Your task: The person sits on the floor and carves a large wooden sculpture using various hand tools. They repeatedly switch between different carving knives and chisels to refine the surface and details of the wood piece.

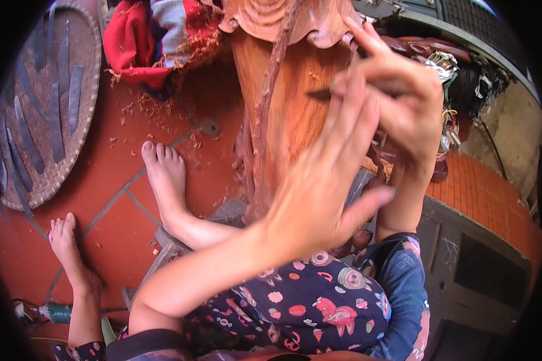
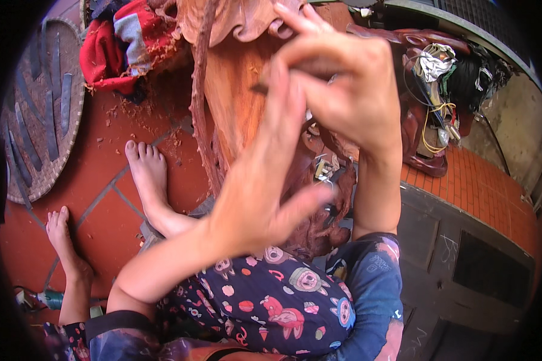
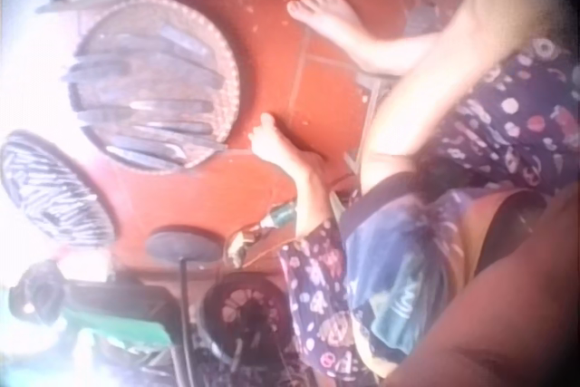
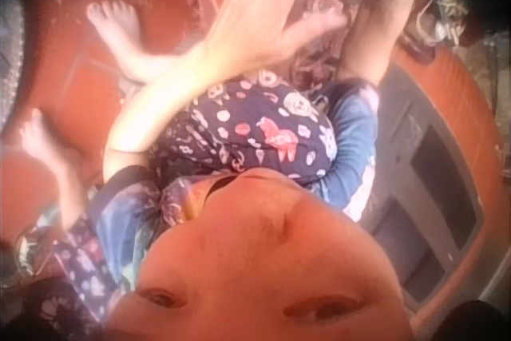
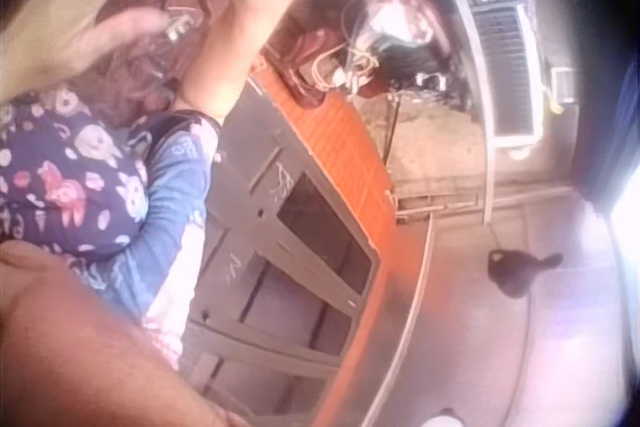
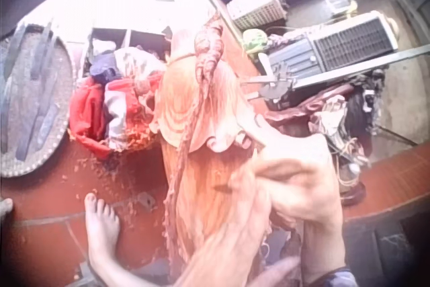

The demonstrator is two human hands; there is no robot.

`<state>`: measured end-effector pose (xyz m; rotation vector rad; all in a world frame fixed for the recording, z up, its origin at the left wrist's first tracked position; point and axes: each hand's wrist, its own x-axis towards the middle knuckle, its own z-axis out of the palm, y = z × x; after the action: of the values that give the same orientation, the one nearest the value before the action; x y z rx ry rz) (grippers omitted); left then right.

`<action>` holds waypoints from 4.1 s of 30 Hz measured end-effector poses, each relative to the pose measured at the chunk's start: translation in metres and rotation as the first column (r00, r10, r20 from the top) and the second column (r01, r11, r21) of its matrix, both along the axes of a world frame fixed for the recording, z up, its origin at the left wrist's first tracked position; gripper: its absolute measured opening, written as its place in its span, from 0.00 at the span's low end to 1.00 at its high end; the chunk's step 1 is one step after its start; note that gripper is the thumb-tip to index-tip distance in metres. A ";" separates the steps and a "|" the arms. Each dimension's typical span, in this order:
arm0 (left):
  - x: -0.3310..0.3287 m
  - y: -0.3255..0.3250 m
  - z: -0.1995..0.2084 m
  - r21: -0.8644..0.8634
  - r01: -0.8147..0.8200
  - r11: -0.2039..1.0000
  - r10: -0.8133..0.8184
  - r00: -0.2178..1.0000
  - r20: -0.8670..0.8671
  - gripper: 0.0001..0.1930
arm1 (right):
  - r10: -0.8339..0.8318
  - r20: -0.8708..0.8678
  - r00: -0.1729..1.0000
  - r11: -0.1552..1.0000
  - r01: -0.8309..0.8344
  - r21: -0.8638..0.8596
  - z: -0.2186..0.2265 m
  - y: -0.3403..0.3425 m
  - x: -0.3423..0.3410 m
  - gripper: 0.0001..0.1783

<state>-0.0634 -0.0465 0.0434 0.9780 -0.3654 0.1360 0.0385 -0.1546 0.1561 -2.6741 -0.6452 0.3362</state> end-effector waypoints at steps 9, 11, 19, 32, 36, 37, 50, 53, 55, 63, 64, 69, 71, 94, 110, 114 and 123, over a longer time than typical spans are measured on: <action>-0.007 -0.002 -0.006 0.055 0.009 0.998 -0.007 1.000 -0.027 0.51 | 0.076 0.029 0.997 0.993 -0.073 -0.095 0.004 0.004 -0.002 0.07; -0.008 -0.005 -0.010 0.074 -0.058 0.996 0.056 0.998 0.029 0.51 | -0.035 0.056 0.998 0.998 0.038 -0.055 0.003 0.004 -0.004 0.08; -0.008 -0.002 -0.010 0.064 -0.030 0.998 0.028 0.999 0.038 0.51 | -0.038 0.095 0.995 0.998 0.042 -0.040 0.004 0.004 -0.004 0.10; 0.001 -0.004 -0.008 0.058 -0.039 0.998 0.034 0.996 0.081 0.53 | 0.243 0.031 0.969 0.969 -0.242 -0.051 0.004 -0.006 0.005 0.09; 0.005 -0.004 -0.006 0.104 -0.054 0.993 0.047 0.996 0.070 0.53 | 0.079 -0.013 0.997 0.995 -0.078 0.061 0.004 -0.005 0.006 0.10; 0.010 -0.006 -0.006 0.130 -0.049 0.990 0.044 0.998 0.039 0.53 | -0.115 -0.053 0.992 0.979 0.122 0.164 0.003 -0.004 0.007 0.11; 0.007 -0.005 -0.006 0.142 -0.093 0.986 0.080 0.992 0.096 0.54 | 0.068 0.089 0.994 0.998 -0.068 -0.007 0.008 -0.004 0.003 0.08; 0.004 -0.004 -0.005 0.129 -0.042 0.991 0.034 0.997 0.069 0.53 | 0.314 -0.057 0.948 0.947 -0.317 -0.053 0.010 -0.008 0.005 0.07; 0.007 -0.004 -0.006 0.143 -0.046 0.989 0.034 0.996 0.087 0.52 | 0.176 -0.042 0.984 0.979 -0.179 -0.099 0.009 -0.012 0.007 0.07; 0.006 -0.008 -0.007 0.121 -0.068 0.990 0.055 0.993 0.109 0.55 | 0.365 -0.052 0.930 0.923 -0.368 -0.112 0.011 -0.018 0.011 0.10; 0.007 -0.009 -0.007 0.153 -0.066 0.986 0.051 0.994 0.099 0.55 | 0.219 -0.078 0.973 0.974 -0.223 -0.047 0.010 -0.018 0.010 0.09; 0.012 -0.011 -0.004 0.174 -0.126 0.977 0.111 0.990 0.091 0.56 | 0.018 0.038 0.999 0.993 -0.022 0.120 0.008 -0.021 0.009 0.09; 0.010 -0.009 -0.002 0.108 -0.168 0.980 0.151 0.977 0.147 0.56 | 0.221 -0.052 0.974 0.975 -0.218 0.052 0.009 -0.023 0.012 0.10; 0.011 -0.004 0.005 0.182 -0.076 0.980 0.061 0.995 0.084 0.55 | -0.167 0.087 0.982 0.967 0.146 0.210 0.001 0.002 0.000 0.08; -0.037 0.010 -0.004 0.027 0.021 0.999 -0.020 0.999 -0.029 0.47 | 0.232 -0.078 0.970 0.927 -0.245 -0.285 0.005 0.037 -0.010 0.07; -0.031 0.009 -0.003 -0.033 0.038 0.999 -0.041 0.995 -0.087 0.46 | 0.172 -0.019 0.985 0.947 -0.171 -0.271 0.005 0.035 -0.007 0.08; -0.018 0.011 -0.009 0.040 0.005 0.999 -0.004 1.000 -0.023 0.45 | 0.244 -0.010 0.970 0.938 -0.238 -0.252 0.005 0.027 -0.003 0.09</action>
<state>-0.0816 -0.0353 0.0349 1.0169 -0.3504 0.1135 0.0357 -0.1275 0.1611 -2.8431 -1.0035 0.4848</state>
